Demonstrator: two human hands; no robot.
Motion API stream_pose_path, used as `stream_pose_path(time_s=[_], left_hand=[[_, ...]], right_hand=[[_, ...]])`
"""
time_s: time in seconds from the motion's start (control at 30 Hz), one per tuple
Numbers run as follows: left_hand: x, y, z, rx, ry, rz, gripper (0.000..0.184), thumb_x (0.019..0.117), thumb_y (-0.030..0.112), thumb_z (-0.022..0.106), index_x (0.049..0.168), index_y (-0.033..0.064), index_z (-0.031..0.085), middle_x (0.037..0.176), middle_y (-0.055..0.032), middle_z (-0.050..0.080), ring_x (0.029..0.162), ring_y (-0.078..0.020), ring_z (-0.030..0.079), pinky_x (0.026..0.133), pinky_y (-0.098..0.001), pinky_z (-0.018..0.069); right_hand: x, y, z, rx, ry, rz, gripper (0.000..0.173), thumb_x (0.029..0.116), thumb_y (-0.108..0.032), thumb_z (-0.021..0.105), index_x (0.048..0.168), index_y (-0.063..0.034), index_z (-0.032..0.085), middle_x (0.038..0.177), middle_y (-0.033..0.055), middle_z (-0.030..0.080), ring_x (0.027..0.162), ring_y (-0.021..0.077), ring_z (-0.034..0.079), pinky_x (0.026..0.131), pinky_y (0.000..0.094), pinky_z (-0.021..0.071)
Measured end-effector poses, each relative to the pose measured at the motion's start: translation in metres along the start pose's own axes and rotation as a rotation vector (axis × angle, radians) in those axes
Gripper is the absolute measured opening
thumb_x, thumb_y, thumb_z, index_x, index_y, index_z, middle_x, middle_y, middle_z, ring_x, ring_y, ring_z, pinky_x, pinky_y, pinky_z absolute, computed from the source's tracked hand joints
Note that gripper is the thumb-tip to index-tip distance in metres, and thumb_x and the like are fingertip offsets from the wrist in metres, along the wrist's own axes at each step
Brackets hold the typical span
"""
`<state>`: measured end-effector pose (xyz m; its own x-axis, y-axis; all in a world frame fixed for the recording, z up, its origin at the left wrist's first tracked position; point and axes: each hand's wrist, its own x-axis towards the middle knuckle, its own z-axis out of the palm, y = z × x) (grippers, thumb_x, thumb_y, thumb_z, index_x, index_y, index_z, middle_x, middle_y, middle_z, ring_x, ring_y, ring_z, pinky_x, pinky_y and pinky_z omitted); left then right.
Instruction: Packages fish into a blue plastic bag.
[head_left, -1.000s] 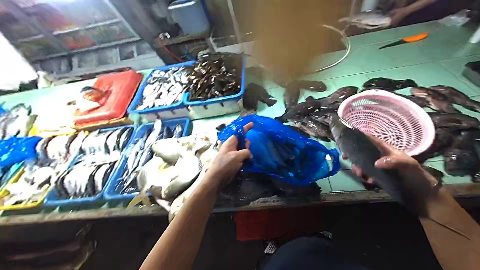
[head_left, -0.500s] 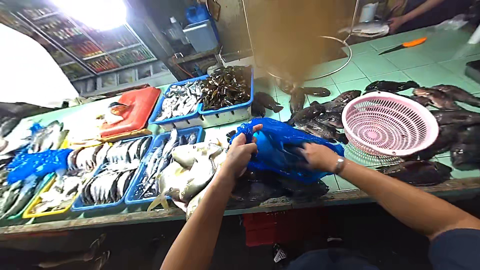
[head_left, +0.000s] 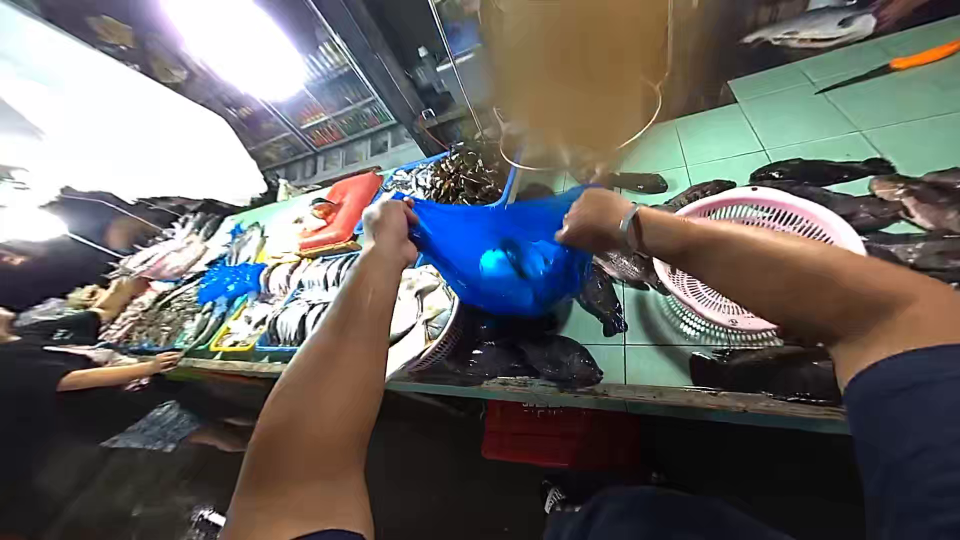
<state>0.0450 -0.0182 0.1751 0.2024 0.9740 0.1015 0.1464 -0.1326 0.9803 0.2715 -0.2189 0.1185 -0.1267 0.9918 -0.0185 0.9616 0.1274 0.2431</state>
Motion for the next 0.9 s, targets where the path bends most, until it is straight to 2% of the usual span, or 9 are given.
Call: stream_pose_path(time_s=[0.17, 0.27, 0.37, 0.47, 0.6, 0.67, 0.77, 0.83, 0.9], left_hand=[[0.018, 0.028, 0.037, -0.021, 0.054, -0.033, 0.039, 0.0821, 0.002, 0.059, 0.121, 0.0079, 0.057, 0.116, -0.0119, 0.061, 0.104, -0.0247, 0.062, 0.08, -0.049, 0.0555], [0.023, 0.039, 0.065, 0.005, 0.036, -0.073, 0.035, 0.0825, 0.002, 0.06, 0.117, 0.0078, 0.056, 0.109, -0.0112, 0.058, 0.095, -0.0233, 0.058, 0.076, -0.0465, 0.052], [0.027, 0.032, 0.08, 0.024, -0.065, -0.108, 0.029, 0.0842, 0.005, 0.058, 0.112, 0.0111, 0.055, 0.103, -0.0061, 0.056, 0.09, -0.0181, 0.056, 0.074, -0.041, 0.0506], [0.016, 0.018, 0.091, 0.016, -0.157, -0.136, 0.024, 0.0861, 0.006, 0.057, 0.11, 0.0123, 0.055, 0.097, -0.0041, 0.057, 0.083, -0.0148, 0.058, 0.071, -0.037, 0.0519], [-0.009, 0.019, 0.096, 0.005, -0.272, -0.122, 0.017, 0.092, 0.009, 0.052, 0.107, 0.0147, 0.054, 0.094, -0.0003, 0.056, 0.078, -0.0104, 0.057, 0.069, -0.0314, 0.0518], [-0.017, 0.021, 0.093, 0.025, -0.319, -0.109, 0.018, 0.0925, 0.01, 0.051, 0.109, 0.0149, 0.054, 0.095, 0.0, 0.057, 0.079, -0.0104, 0.058, 0.07, -0.0323, 0.0529], [-0.034, 0.021, 0.081, 0.026, -0.35, -0.099, 0.021, 0.0925, 0.01, 0.051, 0.113, 0.0134, 0.056, 0.096, -0.001, 0.06, 0.082, -0.0114, 0.062, 0.073, -0.0341, 0.0559], [-0.047, 0.022, 0.077, 0.037, -0.356, -0.094, 0.02, 0.0938, 0.011, 0.05, 0.113, 0.0137, 0.055, 0.094, -0.0003, 0.059, 0.082, -0.0109, 0.062, 0.072, -0.0332, 0.0558], [-0.054, 0.021, 0.078, 0.04, -0.362, -0.09, 0.021, 0.094, 0.011, 0.051, 0.114, 0.0128, 0.055, 0.096, -0.0011, 0.06, 0.084, -0.0121, 0.063, 0.074, -0.0349, 0.0563]], right_hand=[[-0.016, 0.023, -0.046, 0.015, 0.006, 0.047, 0.009, 0.0902, -0.009, 0.067, 0.098, -0.0078, 0.071, 0.09, 0.0189, 0.069, 0.091, 0.0435, 0.068, 0.073, 0.0655, 0.0511], [-0.033, 0.038, -0.058, 0.05, 0.029, 0.06, 0.012, 0.0891, -0.008, 0.067, 0.101, -0.0098, 0.071, 0.095, 0.0171, 0.069, 0.096, 0.0418, 0.068, 0.075, 0.0645, 0.0509], [-0.058, 0.05, -0.046, 0.206, 0.085, 0.014, 0.025, 0.0867, -0.002, 0.07, 0.108, -0.0129, 0.074, 0.109, 0.0133, 0.07, 0.108, 0.0375, 0.066, 0.086, 0.0637, 0.0516], [-0.087, 0.059, -0.025, 0.407, 0.129, -0.027, 0.032, 0.0838, 0.007, 0.069, 0.109, -0.012, 0.078, 0.113, 0.0099, 0.071, 0.111, 0.0299, 0.064, 0.098, 0.0542, 0.0506], [-0.133, 0.064, 0.001, 0.519, 0.269, -0.021, 0.032, 0.0856, 0.012, 0.063, 0.105, -0.0096, 0.078, 0.108, 0.0066, 0.074, 0.106, 0.0226, 0.069, 0.096, 0.0459, 0.0544], [-0.155, 0.059, 0.01, 0.543, 0.43, -0.098, 0.029, 0.0898, 0.008, 0.058, 0.102, -0.0086, 0.079, 0.107, 0.006, 0.073, 0.105, 0.0186, 0.067, 0.095, 0.0387, 0.055], [-0.178, 0.039, 0.018, 0.649, 0.602, -0.151, 0.03, 0.0928, 0.003, 0.053, 0.103, -0.0084, 0.079, 0.103, 0.0045, 0.073, 0.099, 0.0139, 0.068, 0.09, 0.0339, 0.057], [-0.184, 0.021, 0.026, 0.715, 0.6, -0.109, 0.03, 0.0941, 0.001, 0.051, 0.106, -0.0083, 0.077, 0.1, 0.0035, 0.069, 0.096, 0.0125, 0.065, 0.087, 0.032, 0.0558], [-0.182, 0.013, 0.038, 0.66, 0.627, -0.024, 0.028, 0.0946, -0.002, 0.052, 0.11, -0.0095, 0.075, 0.106, 0.006, 0.067, 0.103, 0.0175, 0.064, 0.091, 0.0374, 0.0545]])
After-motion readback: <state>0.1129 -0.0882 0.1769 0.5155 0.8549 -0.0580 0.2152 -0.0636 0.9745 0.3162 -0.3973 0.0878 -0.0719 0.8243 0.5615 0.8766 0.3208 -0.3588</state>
